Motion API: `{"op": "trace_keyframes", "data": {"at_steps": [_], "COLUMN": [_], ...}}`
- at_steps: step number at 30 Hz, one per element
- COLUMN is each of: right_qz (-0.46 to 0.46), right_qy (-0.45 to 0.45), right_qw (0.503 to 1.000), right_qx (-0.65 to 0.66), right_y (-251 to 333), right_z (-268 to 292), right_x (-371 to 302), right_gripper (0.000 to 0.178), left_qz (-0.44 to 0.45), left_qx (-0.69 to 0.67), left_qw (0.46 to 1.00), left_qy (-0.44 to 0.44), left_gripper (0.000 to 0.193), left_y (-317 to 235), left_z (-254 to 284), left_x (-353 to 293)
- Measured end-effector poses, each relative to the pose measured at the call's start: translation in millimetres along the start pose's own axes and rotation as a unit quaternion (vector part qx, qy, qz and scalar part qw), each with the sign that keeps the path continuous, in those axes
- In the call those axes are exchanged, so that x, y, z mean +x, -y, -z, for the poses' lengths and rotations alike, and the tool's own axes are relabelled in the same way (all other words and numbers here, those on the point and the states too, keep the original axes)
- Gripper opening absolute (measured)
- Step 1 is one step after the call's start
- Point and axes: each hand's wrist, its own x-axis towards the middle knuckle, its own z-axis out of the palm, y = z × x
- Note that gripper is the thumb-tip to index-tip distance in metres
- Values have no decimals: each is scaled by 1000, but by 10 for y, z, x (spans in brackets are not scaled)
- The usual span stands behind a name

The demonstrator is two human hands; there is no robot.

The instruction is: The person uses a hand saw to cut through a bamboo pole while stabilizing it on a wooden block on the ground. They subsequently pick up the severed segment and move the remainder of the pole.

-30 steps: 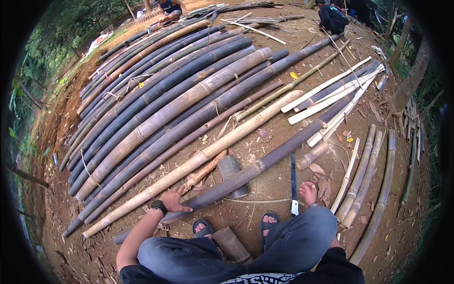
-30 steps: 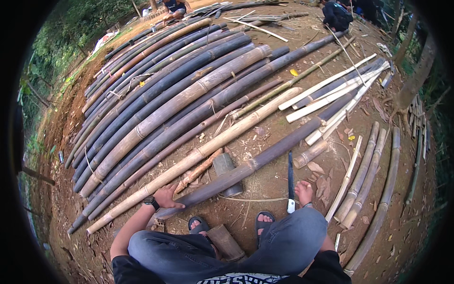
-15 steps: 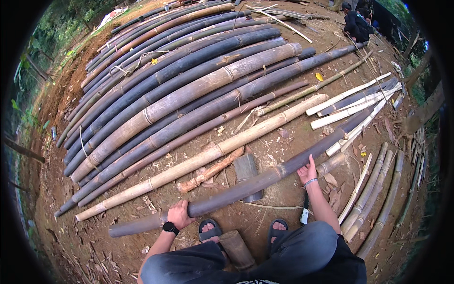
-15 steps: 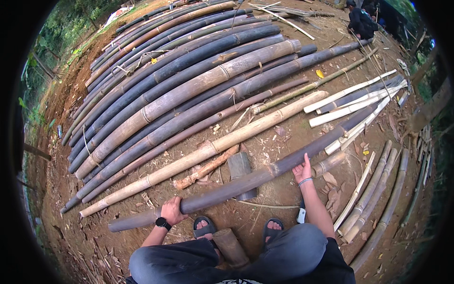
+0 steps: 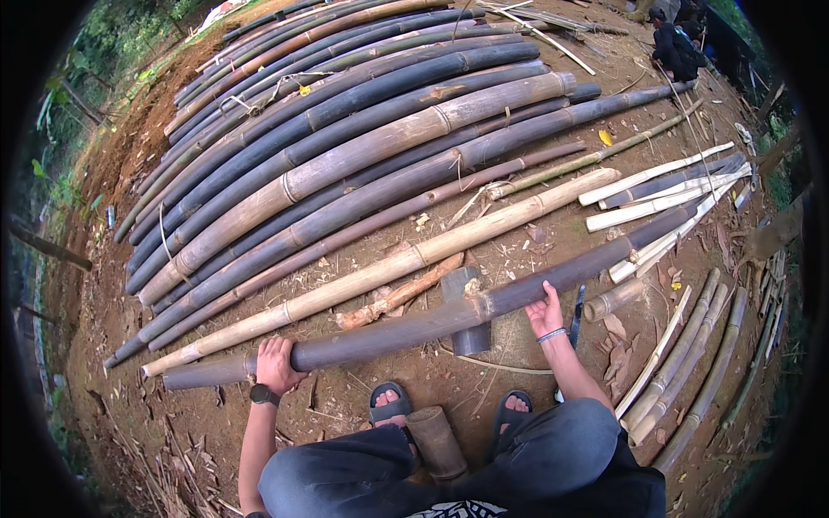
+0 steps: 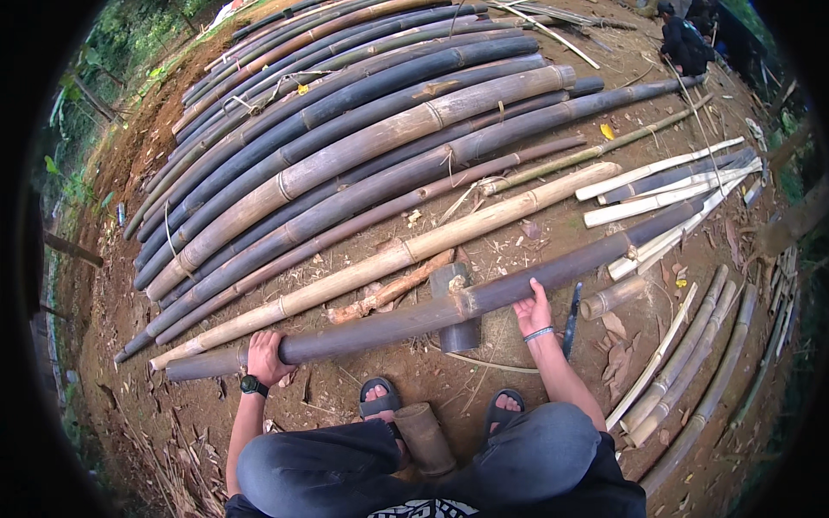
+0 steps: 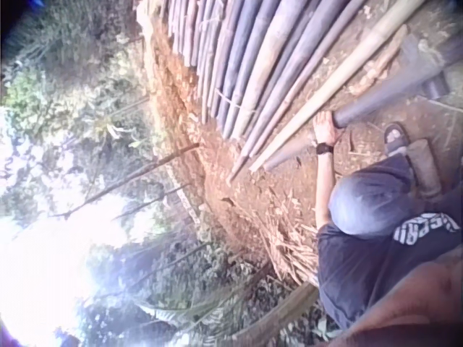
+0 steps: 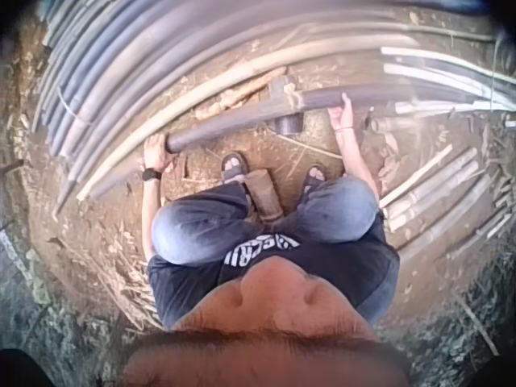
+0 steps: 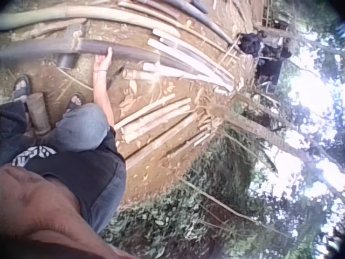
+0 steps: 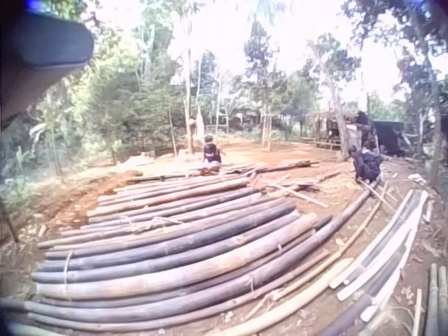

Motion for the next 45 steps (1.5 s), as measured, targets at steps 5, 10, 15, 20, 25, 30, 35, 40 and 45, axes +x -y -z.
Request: {"op": "trace_keyframes", "data": {"at_steps": [5,10,15,20,25,30,35,40,45], "right_qz": [-22,-3,-32,-66,-44,-7,-4,22,9], "right_qy": [-7,-10,18,7,24,-6,16,65,86], "right_qw": [1000,1000,998,997,998,1000,1000,997,996], "right_qx": [-12,5,-50,-24,-29,17,-11,-32,-38], "right_y": [-343,-366,-274,-113,14,48,129,143,40], "right_z": [20,159,272,265,285,435,478,409,379], "right_x": [106,160,147,253,402,439,315,192,220], "right_gripper": [46,46,53,67,68,57,46,40,38], "left_qz": [37,95,140,84,-10,-59,-34,-2,0], "left_qx": [76,63,56,78,88,73,40,7,27], "left_qw": [996,991,988,993,992,984,974,973,985], "left_qy": [30,69,41,41,92,151,220,229,171], "left_gripper": [86,125,121,117,105,90,89,97,96], "left_y": [127,-133,-265,-258,-419,-641,-815,-906,-817], "left_z": [-229,-102,124,185,158,-59,-66,-160,-290], "left_x": [17,38,-119,-181,210,603,627,486,505]}}
